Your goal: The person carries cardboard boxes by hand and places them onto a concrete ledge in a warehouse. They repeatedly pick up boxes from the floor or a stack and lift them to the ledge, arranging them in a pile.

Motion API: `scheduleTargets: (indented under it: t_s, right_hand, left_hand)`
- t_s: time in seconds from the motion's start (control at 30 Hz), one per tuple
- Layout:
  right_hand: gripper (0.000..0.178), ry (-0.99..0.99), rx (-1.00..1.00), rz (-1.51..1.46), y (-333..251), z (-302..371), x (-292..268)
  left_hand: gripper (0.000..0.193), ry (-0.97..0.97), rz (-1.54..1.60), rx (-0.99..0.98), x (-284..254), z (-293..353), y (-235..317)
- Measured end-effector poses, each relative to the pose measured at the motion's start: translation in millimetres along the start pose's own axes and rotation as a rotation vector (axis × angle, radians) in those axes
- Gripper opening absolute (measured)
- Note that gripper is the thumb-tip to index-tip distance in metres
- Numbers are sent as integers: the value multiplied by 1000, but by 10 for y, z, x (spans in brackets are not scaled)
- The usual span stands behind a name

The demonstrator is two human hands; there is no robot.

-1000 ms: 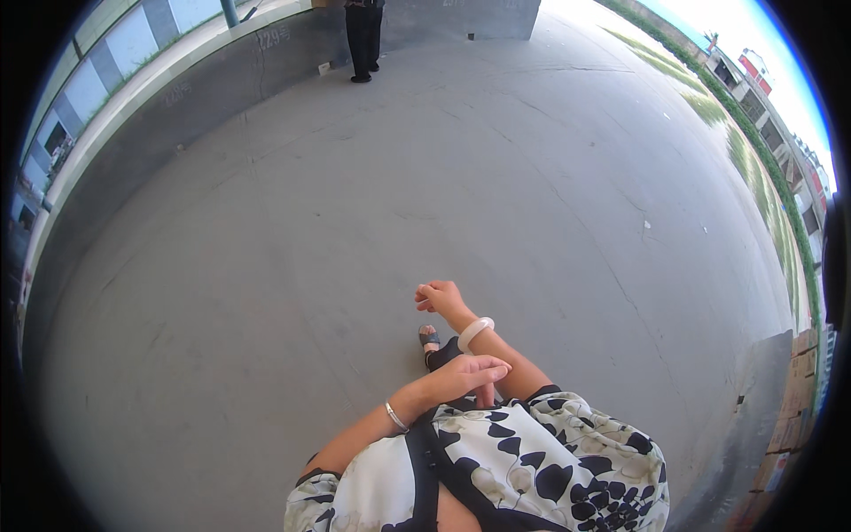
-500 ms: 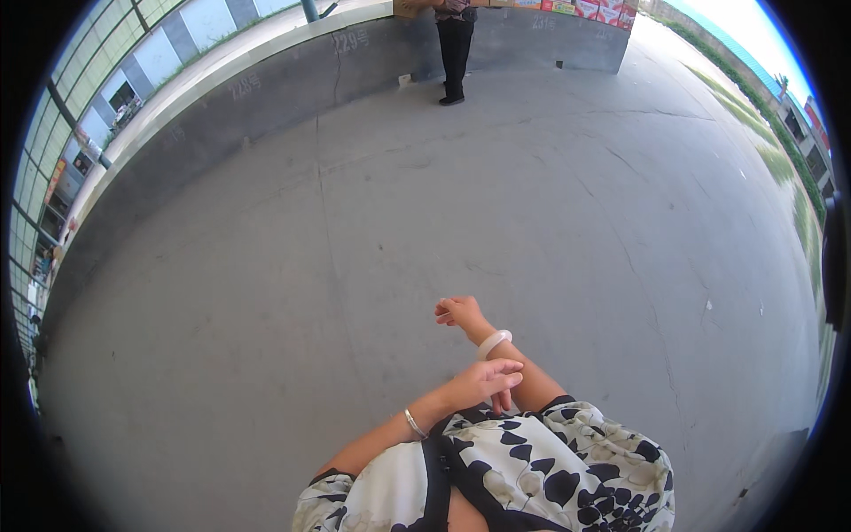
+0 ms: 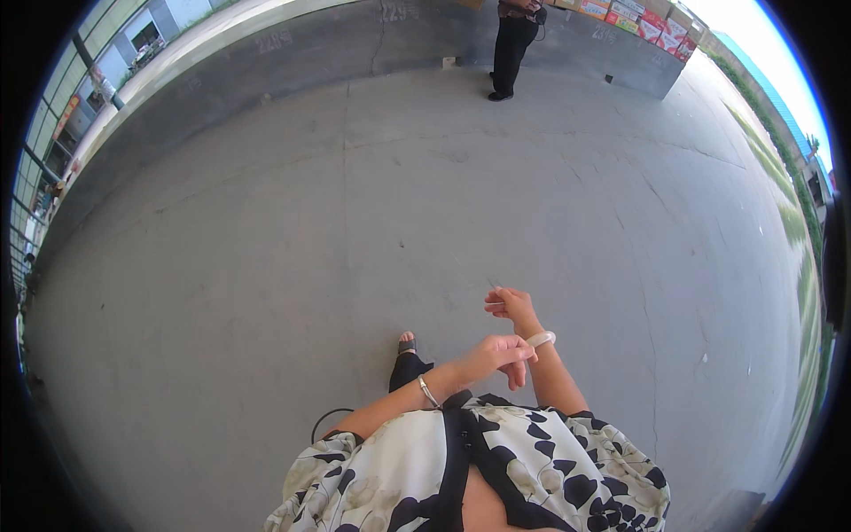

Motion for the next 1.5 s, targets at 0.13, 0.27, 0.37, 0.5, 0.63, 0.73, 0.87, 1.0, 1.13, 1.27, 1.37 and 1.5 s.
scheduleTargets:
  t_s: [0.13,0.27,0.37,0.5,0.63,0.73,0.87,1.0,1.13,1.27,1.37,1.5]
  right_hand:
    - [34,153,144,-33,952,521,-731]
    - [33,345,307,-9,1607,1066,-1428]
    - [33,359,346,-28,1606,921,-1497]
    - [31,333,428,-44,1137,-13,-1141]
    - [30,323,301,14,-1,-1595,-942]
    - [33,277,305,62,-605,-2415,-872]
    - [32,215,305,82,-940,-3176,-764]
    - [28,179,359,67,-1136,-3903,-470]
    - [33,97,320,77,-1651,-4554,-317]
    - [33,102,259,120,-2166,-5071,-385]
    - [32,149,257,122,-2537,-5262,-415]
    - [32,167,225,72,-2844,-5520,-286]
  left_hand:
    - [34,258,108,80,-283,458,-121]
    - [31,639,413,211,-865,797,-328]
    - [28,771,591,299,-1392,799,-129]
    - [24,866,680,345,-2318,499,492]
    - [22,865,739,308,-3240,-272,1375]
    - [23,860,736,251,-3688,-688,1867]
    - [22,967,749,276,-4074,-892,2238]
    - [23,1089,733,311,-4465,-915,2482]
    - [23,1163,741,313,-4773,-1122,2885]
    - [24,1134,658,369,-5026,-1447,3335]
    - [25,1112,591,330,-5194,-1667,3480]
    - [26,1123,612,247,-5616,-1904,3632]
Point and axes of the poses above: each hand's wrist, its own z-axis away from the middle knuckle, its own x-axis out of the palm, y = z × x, the point moved 3 cm from there along -z, towards the middle knuckle, and after that the axes turned 1 degree about y, right-handed, at the moved point
